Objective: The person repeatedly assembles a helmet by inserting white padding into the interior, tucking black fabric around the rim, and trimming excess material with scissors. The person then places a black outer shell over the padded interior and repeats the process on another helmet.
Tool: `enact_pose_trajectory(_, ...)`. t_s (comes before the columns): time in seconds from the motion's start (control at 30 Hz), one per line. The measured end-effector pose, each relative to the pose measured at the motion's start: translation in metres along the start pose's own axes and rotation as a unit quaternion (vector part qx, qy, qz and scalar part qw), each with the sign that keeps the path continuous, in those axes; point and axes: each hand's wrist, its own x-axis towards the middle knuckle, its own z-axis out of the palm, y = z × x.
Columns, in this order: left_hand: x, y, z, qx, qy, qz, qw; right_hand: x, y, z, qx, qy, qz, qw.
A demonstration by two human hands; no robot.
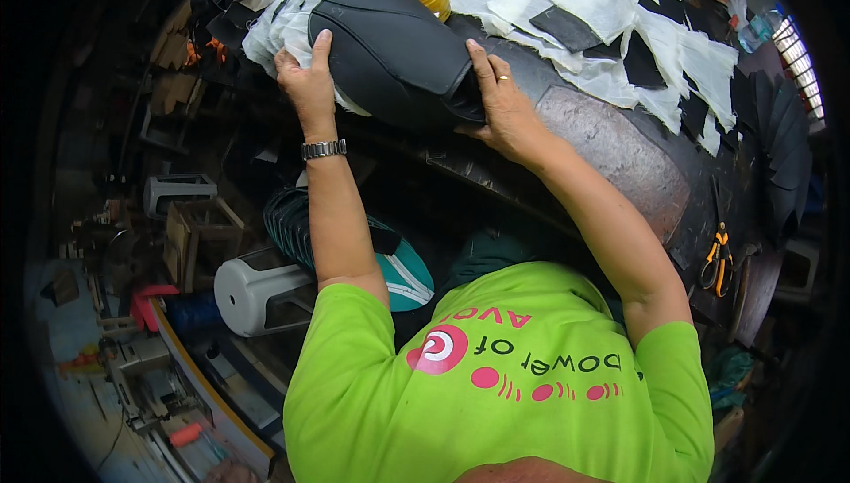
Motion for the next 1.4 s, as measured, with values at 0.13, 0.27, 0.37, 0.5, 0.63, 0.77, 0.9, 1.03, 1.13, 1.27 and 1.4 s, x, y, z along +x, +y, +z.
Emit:
enact_pose_trajectory(0.13,0.016,-0.017,0.0,0.03,-0.005,-0.016,0.999,0.02,-0.004,0.006,-0.034,0.026,-0.023,0.999)
enact_pose_trajectory(0.27,0.026,-0.034,0.004,0.102,0.032,0.175,0.979,0.022,-0.012,-0.004,-0.073,0.021,-0.029,0.997)
enact_pose_trajectory(0.37,0.027,-0.029,0.001,0.037,0.006,0.148,0.988,-0.011,-0.021,-0.027,-0.09,0.075,-0.046,0.992)
enact_pose_trajectory(0.5,0.004,0.004,-0.029,-0.083,0.109,0.046,0.989,-0.088,-0.016,-0.107,-0.063,0.222,-0.138,0.963)
enact_pose_trajectory(0.63,-0.045,0.04,-0.033,-0.186,0.051,0.083,0.978,-0.201,0.028,-0.24,-0.316,0.358,-0.018,0.878)
enact_pose_trajectory(0.77,-0.116,0.075,0.018,-0.278,-0.16,0.148,0.936,-0.298,0.088,-0.321,-0.501,0.369,0.372,0.688)
enact_pose_trajectory(0.9,-0.189,0.118,0.065,-0.255,-0.36,0.1,0.892,-0.345,0.126,-0.342,-0.505,0.263,0.379,0.73)
enact_pose_trajectory(1.03,-0.211,0.16,0.088,-0.171,-0.52,0.243,0.801,-0.345,0.111,-0.364,-0.461,0.296,0.23,0.804)
enact_pose_trajectory(1.13,-0.204,0.188,0.095,-0.13,-0.478,0.335,0.802,-0.325,0.037,-0.377,-0.244,0.414,0.167,0.861)
enact_pose_trajectory(1.27,-0.192,0.229,0.094,-0.143,-0.4,0.402,0.811,-0.293,-0.106,-0.376,0.07,0.426,0.135,0.892)
enact_pose_trajectory(1.4,-0.2,0.243,0.092,-0.205,-0.456,0.345,0.795,-0.235,-0.12,-0.339,0.165,0.265,0.209,0.927)
